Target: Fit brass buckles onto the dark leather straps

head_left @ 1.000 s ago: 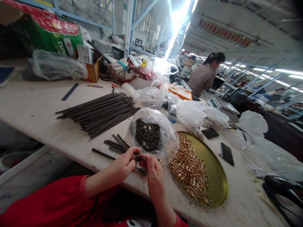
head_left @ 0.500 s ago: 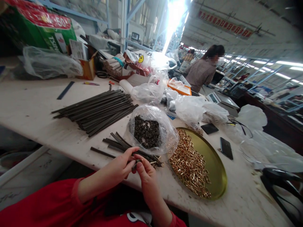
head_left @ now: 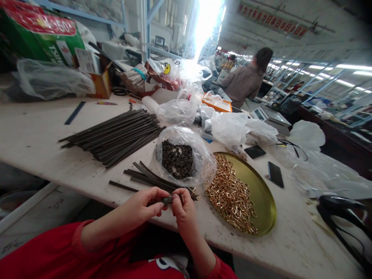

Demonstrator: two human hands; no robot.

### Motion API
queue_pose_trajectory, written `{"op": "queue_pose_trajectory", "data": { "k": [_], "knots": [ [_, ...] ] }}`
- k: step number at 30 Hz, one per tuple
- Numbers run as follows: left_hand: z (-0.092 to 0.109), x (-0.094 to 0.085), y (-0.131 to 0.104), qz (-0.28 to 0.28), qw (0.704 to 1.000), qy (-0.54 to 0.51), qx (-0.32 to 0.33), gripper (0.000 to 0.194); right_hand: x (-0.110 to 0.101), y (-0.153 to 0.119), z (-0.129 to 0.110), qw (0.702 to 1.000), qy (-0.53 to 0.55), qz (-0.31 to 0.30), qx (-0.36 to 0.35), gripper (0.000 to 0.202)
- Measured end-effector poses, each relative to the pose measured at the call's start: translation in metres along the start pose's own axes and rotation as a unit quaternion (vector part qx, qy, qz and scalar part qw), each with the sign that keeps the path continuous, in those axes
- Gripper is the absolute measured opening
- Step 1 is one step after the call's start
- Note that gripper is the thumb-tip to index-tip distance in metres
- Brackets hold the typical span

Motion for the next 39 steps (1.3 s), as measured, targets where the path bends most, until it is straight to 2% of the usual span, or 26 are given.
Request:
{"op": "queue_pose_trajectory", "data": {
  "k": [10,14,19,21,26,31,34,39],
  "knots": [
    [-0.017,0.013,-0.003,-0.04,0.999,0.004,-0.035,0.034,0.01,-0.023,-0.017,0.988,-0.099,-0.095,-0.075,0.014],
    [-0.041,0.018,-0.009,-0.082,0.986,0.105,-0.1,0.024,0.017,-0.036,-0.018,0.98,-0.103,-0.147,-0.089,0.012],
    [-0.053,0.023,-0.018,-0.14,0.977,0.136,-0.088,0.03,0.024,-0.047,-0.02,0.969,-0.108,-0.201,-0.096,0.009],
    [-0.053,0.026,-0.019,-0.142,0.975,0.15,-0.088,0.029,0.025,-0.049,-0.021,0.966,-0.116,-0.207,-0.104,0.008],
    [-0.034,0.027,-0.017,-0.08,0.968,0.236,-0.044,0.035,0.019,-0.054,-0.019,0.976,-0.092,-0.17,-0.096,0.012],
    [-0.027,0.028,-0.015,-0.063,0.956,0.286,-0.026,0.039,0.018,-0.054,-0.017,0.984,-0.061,-0.135,-0.097,0.018],
    [-0.02,0.031,-0.011,-0.057,0.959,0.277,-0.004,0.035,0.02,-0.05,-0.02,0.985,-0.061,-0.112,-0.114,0.019],
    [-0.006,0.028,-0.005,-0.067,0.962,0.262,0.024,0.03,0.015,-0.038,-0.027,0.975,-0.133,-0.09,-0.154,0.021]
  ]
}}
Point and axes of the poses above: each hand's wrist, its own y-axis towards the middle knuckle, its own x-axis out of the palm, z = x × y, the point moved 10 cm from there along y, towards the middle knuckle, and after that the axes turned 14 degrees about -x, right-handed, at the moved point
